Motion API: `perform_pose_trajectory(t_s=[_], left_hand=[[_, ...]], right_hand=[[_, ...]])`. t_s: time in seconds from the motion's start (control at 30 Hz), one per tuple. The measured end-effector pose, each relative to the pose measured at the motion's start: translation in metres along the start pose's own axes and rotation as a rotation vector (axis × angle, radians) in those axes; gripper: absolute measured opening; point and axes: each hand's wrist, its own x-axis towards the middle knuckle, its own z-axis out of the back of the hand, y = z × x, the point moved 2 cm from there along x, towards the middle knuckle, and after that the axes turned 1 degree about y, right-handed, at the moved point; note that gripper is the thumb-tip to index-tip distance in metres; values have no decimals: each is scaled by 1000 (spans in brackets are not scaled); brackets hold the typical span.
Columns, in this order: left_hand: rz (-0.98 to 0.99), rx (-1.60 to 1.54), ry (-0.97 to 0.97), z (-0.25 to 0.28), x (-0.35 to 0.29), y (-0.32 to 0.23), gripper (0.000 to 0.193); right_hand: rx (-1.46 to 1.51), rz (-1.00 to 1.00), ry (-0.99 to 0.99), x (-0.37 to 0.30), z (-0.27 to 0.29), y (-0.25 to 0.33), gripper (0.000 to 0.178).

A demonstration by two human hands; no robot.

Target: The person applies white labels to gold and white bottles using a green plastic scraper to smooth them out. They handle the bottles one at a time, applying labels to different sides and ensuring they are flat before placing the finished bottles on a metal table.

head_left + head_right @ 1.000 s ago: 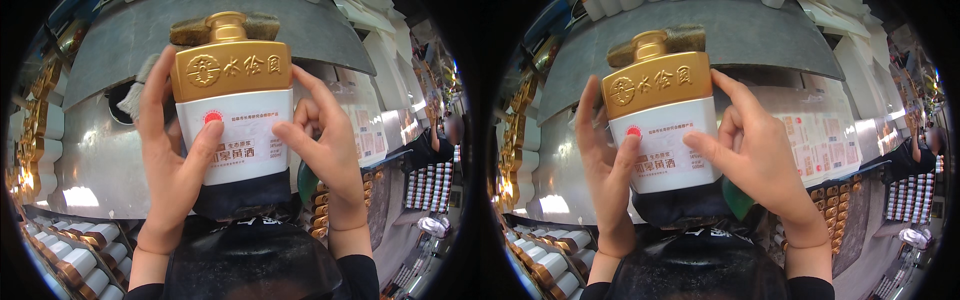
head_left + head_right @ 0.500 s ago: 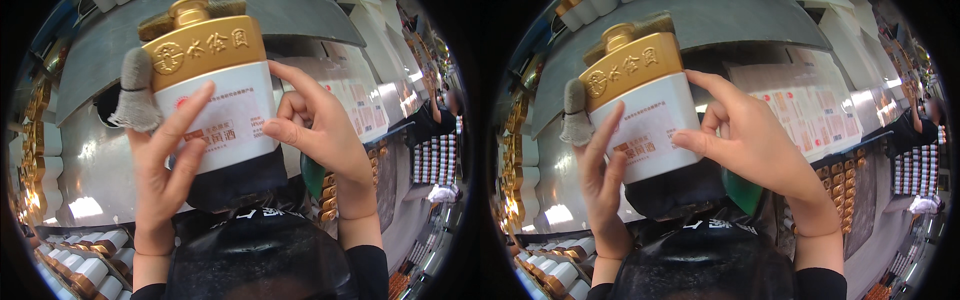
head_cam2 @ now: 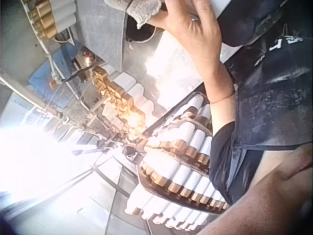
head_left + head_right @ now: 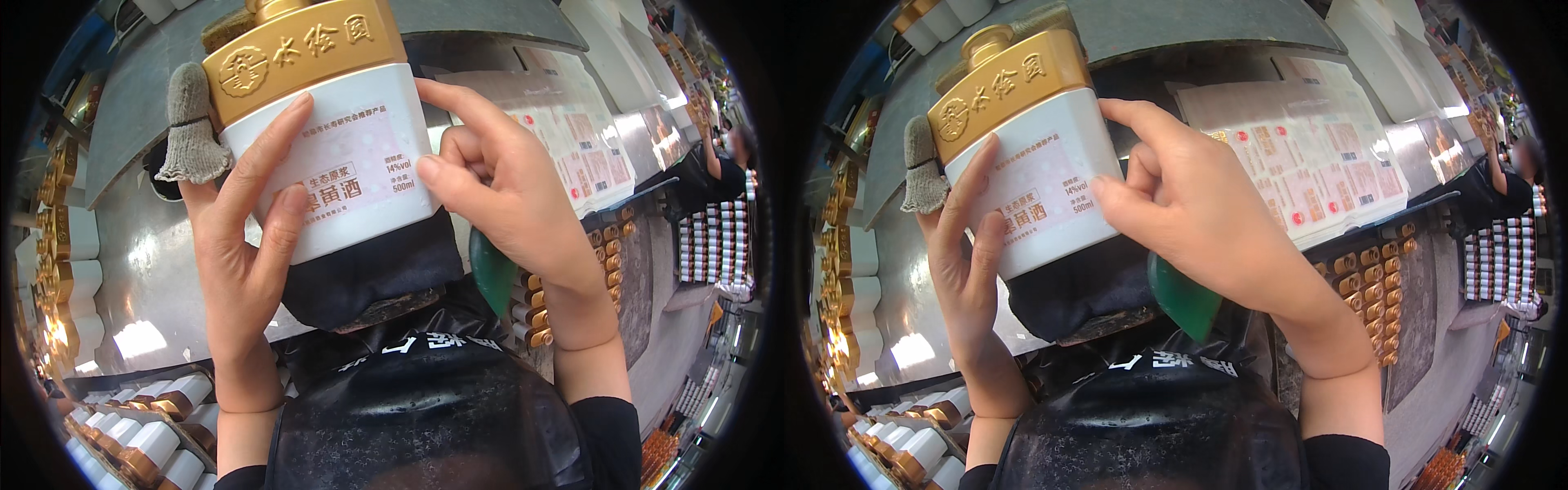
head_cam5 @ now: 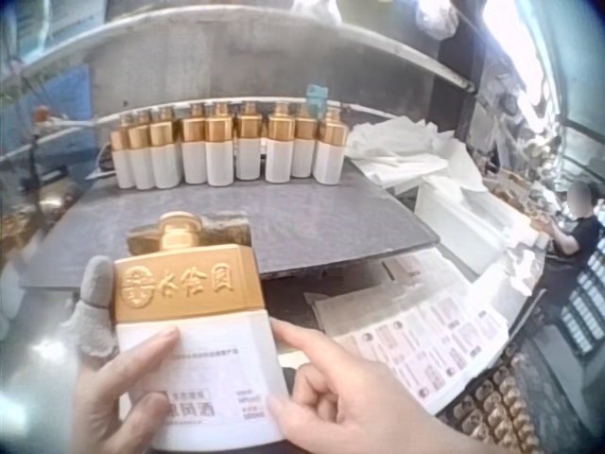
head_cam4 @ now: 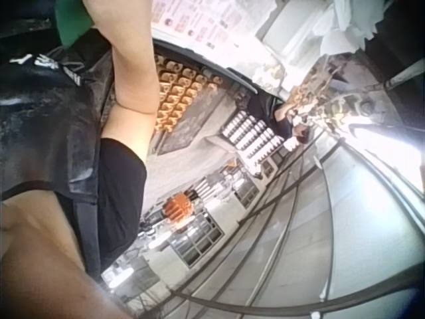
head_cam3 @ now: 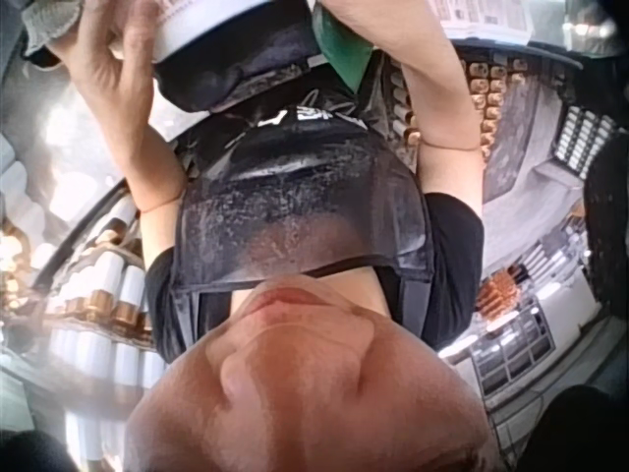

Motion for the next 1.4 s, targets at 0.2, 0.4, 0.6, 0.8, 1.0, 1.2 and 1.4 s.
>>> perform_pose_trajectory(t_s=[0.2, 0.4, 0.6, 0.8, 1.0, 1.2, 1.4], left_hand=[[-22, -7, -19, -2, -2, 2, 45], [25, -114, -70, 2, -6, 2, 40], [-65, 171, -24, 4, -7, -13, 27], [-162, 178, -2, -3, 2, -20, 29], [-199, 257, 32, -10, 8, -25, 35], [-176, 207, 51, -14, 9, -23, 38], [-158, 158, 67, -15, 7, -22, 39]], right_hand=[[483, -222, -160, 16, 32, -7, 45], [470, -147, -355, -31, 26, -11, 23], [257, -114, -204, -58, 0, -7, 18], [290, -106, -178, -46, -4, 1, 17], [311, -121, -167, -48, -4, -3, 16], [310, -112, -170, -46, -4, -3, 16], [316, -117, -165, -46, -4, -3, 16]])
